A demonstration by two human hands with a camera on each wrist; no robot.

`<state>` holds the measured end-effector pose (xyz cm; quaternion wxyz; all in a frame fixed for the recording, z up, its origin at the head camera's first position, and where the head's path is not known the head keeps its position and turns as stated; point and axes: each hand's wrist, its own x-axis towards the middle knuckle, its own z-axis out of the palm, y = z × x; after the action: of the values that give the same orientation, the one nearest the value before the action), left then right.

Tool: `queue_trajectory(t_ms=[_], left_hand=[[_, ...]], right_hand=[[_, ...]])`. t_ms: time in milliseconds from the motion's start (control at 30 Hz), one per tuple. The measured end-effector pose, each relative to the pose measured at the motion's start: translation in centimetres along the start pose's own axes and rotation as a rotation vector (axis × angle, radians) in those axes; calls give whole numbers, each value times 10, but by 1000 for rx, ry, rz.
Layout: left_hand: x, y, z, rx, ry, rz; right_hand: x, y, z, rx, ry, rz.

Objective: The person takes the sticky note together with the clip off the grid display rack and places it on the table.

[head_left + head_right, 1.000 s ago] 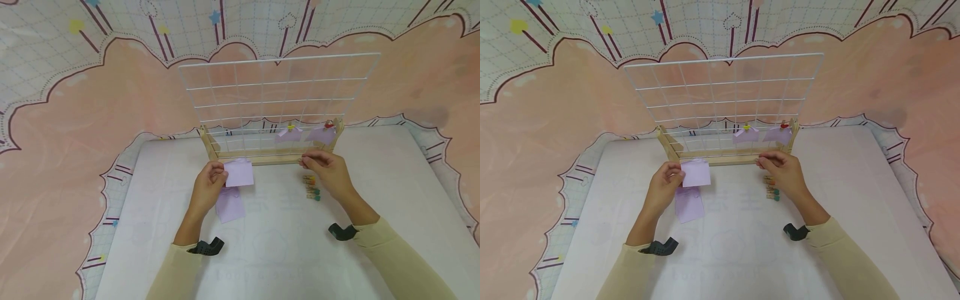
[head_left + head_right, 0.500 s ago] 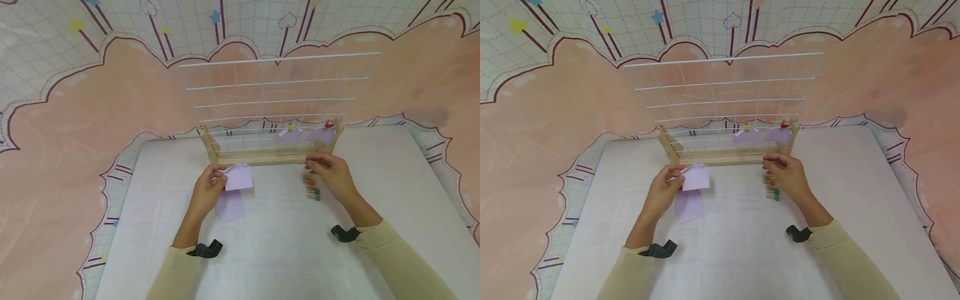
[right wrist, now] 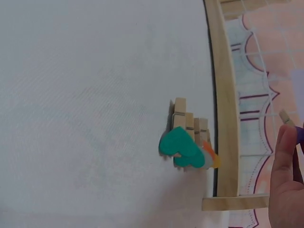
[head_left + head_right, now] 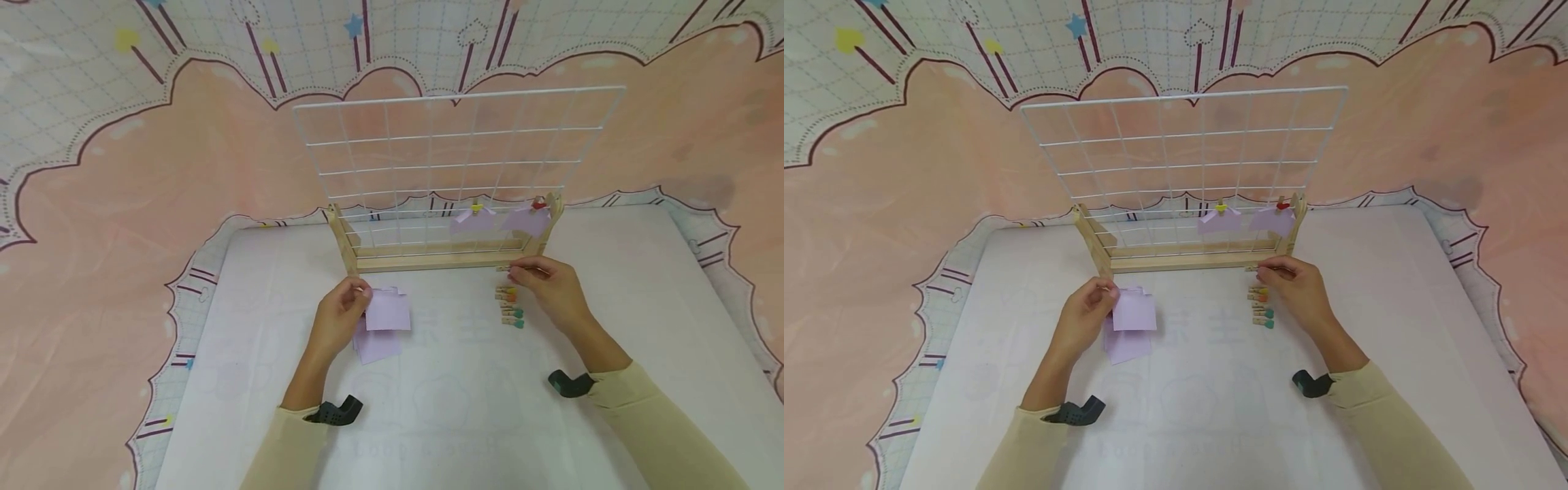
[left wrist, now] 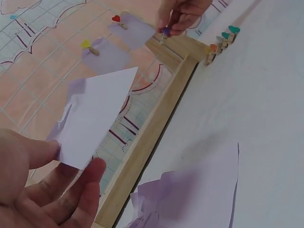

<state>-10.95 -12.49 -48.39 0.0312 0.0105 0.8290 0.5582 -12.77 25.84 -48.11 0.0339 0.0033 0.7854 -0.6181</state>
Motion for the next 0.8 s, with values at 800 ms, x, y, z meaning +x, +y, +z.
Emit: queue_trajectory(t_ms=[800], left_hand=[[-16, -15, -10, 31, 23, -73]], right_hand=[[2, 16, -7, -219, 57, 83]])
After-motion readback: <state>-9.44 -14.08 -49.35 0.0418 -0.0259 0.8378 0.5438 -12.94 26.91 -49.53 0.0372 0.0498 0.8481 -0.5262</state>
